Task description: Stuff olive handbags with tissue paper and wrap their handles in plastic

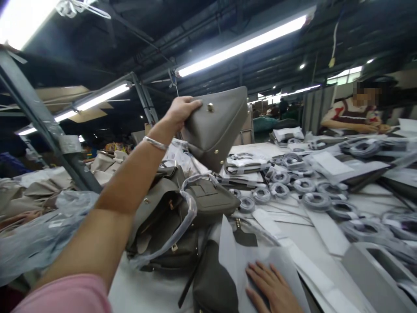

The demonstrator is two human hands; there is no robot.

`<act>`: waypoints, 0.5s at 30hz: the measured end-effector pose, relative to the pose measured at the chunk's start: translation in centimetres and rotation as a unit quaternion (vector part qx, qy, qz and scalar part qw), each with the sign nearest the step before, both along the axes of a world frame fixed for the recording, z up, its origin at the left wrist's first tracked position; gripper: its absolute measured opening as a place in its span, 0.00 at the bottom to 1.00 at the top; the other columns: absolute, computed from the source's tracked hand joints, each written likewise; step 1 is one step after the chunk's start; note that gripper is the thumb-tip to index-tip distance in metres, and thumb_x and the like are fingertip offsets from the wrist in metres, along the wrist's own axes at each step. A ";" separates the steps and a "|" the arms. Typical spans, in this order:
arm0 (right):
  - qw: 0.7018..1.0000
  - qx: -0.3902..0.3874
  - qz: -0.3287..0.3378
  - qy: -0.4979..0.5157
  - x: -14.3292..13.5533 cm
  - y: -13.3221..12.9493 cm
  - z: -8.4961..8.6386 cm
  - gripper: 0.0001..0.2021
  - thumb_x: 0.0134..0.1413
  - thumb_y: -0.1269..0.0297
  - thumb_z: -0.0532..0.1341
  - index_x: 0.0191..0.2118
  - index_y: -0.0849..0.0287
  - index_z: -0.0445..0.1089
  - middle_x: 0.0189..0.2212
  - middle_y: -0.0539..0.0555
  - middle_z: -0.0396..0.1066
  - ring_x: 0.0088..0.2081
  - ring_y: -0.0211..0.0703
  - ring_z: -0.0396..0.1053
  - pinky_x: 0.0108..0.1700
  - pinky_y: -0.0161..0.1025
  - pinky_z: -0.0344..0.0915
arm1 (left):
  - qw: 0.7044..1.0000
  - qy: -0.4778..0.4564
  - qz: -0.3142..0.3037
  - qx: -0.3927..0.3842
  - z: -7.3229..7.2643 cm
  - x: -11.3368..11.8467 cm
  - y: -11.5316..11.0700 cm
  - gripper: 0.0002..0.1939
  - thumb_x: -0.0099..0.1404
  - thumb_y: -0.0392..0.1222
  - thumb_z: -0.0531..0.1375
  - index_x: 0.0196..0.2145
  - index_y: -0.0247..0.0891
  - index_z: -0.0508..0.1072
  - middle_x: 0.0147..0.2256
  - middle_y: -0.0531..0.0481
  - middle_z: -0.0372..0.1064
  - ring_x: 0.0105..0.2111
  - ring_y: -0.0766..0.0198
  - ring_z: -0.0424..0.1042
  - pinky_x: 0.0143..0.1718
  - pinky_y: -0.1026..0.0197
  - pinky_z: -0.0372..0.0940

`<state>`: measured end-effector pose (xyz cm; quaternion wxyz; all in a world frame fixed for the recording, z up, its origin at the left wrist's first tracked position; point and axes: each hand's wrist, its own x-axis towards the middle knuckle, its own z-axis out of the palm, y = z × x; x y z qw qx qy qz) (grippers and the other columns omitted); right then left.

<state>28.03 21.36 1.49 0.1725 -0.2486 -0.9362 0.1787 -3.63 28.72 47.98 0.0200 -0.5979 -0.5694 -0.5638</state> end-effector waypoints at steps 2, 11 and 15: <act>1.000 -0.015 -0.002 -0.013 0.0 -0.2 0.2 0.23 0.65 0.46 0.54 0.61 0.46 0.68 0.61 0.53 0.64 0.63 0.62 0.61 0.64 0.67 0.57 | 0.988 0.118 0.063 -0.072 0.2 -3.6 -3.1 0.15 0.64 0.45 0.62 0.44 0.31 0.75 0.37 0.49 0.73 0.37 0.62 0.71 0.45 0.58 0.66; 0.999 -0.046 -0.011 -0.022 0.0 -0.2 -0.4 0.25 0.66 0.44 0.52 0.64 0.43 0.63 0.64 0.50 0.60 0.67 0.59 0.55 0.68 0.69 0.47 | 0.890 0.183 0.236 -0.346 -19.9 -13.1 -13.3 0.15 0.69 0.48 0.61 0.49 0.37 0.73 0.49 0.44 0.71 0.47 0.55 0.73 0.49 0.47 0.70; 0.998 -0.055 -0.012 -0.022 -0.1 -0.7 0.6 0.25 0.66 0.43 0.51 0.63 0.45 0.65 0.64 0.50 0.61 0.67 0.58 0.55 0.68 0.68 0.48 | 0.871 0.193 0.262 -0.368 -23.0 -14.2 -14.5 0.16 0.70 0.47 0.61 0.51 0.37 0.71 0.50 0.44 0.70 0.47 0.55 0.72 0.48 0.47 0.70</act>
